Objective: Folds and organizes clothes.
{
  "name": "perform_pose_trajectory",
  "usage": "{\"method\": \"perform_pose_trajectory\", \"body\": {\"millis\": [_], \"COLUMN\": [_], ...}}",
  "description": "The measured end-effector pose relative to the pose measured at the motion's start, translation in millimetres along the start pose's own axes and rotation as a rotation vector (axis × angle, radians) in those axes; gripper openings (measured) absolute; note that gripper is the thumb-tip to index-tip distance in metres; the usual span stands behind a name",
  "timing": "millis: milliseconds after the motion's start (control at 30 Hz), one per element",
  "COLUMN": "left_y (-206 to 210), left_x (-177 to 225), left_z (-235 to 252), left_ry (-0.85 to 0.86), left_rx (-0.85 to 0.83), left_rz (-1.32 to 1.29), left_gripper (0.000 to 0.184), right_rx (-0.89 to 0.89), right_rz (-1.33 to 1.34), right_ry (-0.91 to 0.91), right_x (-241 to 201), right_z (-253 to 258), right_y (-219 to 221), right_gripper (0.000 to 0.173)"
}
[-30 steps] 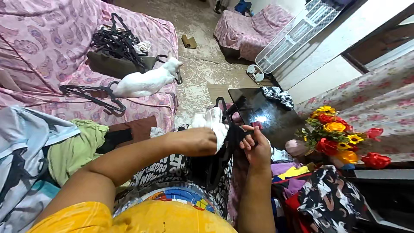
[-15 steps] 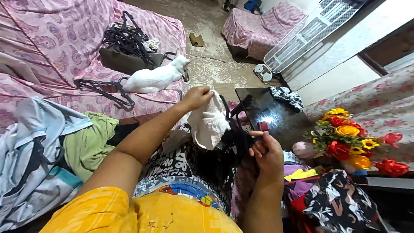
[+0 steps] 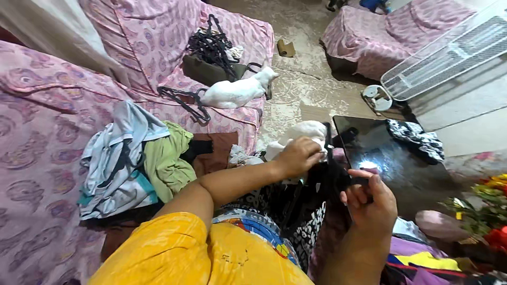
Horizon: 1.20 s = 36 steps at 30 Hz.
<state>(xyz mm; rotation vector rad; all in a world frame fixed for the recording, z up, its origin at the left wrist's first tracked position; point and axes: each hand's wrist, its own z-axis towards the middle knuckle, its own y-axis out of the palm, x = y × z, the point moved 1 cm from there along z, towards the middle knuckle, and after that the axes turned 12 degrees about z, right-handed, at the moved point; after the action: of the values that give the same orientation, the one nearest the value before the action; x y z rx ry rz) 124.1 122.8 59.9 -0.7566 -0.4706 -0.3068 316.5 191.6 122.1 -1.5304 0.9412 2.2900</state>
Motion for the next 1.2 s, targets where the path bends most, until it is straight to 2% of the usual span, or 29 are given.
{"method": "perform_pose_trajectory", "body": {"millis": [67,133,233,300,333,400,500,533,600,700,767,833,933,1033,1167,1200], "left_y": [9,-4,-52,-85,-98,-109,-93,-89,-93,-124,-152,-175,-194,-184,-152,-149], "left_x": [0,-1,-19,-51,-66,-86,-107,-112,-115,-106,-101,-95,-75,-42,-5,-5], "left_z": [-6,-8,-5,-7,-14,-47,-118,-132,-134,-92,-58,-24,17,37,32,31], "left_ry": [0.054,0.130,0.109,0.051,0.013,-0.107,-0.225,-0.224,-0.278,-0.480,-0.528,-0.522,-0.378,-0.186,0.116,0.161], "left_rx": [-0.208,-0.320,-0.242,-0.253,-0.328,-0.604,-0.935,-0.949,-0.842,-0.605,-0.415,-0.245,-0.135,-0.200,-0.599,-0.640], "left_rz": [0.012,-0.044,-0.254,-0.209,-0.140,0.023,0.184,0.205,0.192,0.028,-0.115,-0.155,0.023,0.110,-0.096,-0.133], "left_gripper": [0.027,0.028,0.024,0.022,0.024,0.030,0.049,0.046,0.027,0.025,0.025,0.025,0.024,0.025,0.026,0.026], "right_rx": [-0.007,0.075,0.204,0.284,0.314,0.331,0.370,0.375,0.352,0.320,0.308,0.313,0.321,0.318,0.305,0.295], "right_rz": [-0.007,-0.006,-0.021,-0.061,-0.072,-0.069,-0.032,-0.033,-0.045,-0.136,-0.145,-0.127,-0.102,-0.089,-0.082,-0.083], "right_ry": [-0.001,-0.014,-0.112,-0.224,-0.274,-0.353,-0.360,-0.320,-0.249,-0.162,-0.134,-0.126,-0.127,-0.119,-0.114,-0.112], "right_x": [1,1,-19,-43,-54,-69,-71,-65,-47,-20,-10,-6,-5,-3,0,0], "right_z": [-1,0,-7,-14,-16,-19,-14,-12,-7,-4,-1,3,5,5,3,2], "right_y": [-1,-7,-30,-35,-36,-38,-30,-27,-25,-19,-14,-11,-9,-5,-3,-4], "right_gripper": [0.043,0.048,0.044,0.043,0.043,0.043,0.044,0.044,0.040,0.027,0.021,0.020,0.020,0.019,0.018,0.018]}}
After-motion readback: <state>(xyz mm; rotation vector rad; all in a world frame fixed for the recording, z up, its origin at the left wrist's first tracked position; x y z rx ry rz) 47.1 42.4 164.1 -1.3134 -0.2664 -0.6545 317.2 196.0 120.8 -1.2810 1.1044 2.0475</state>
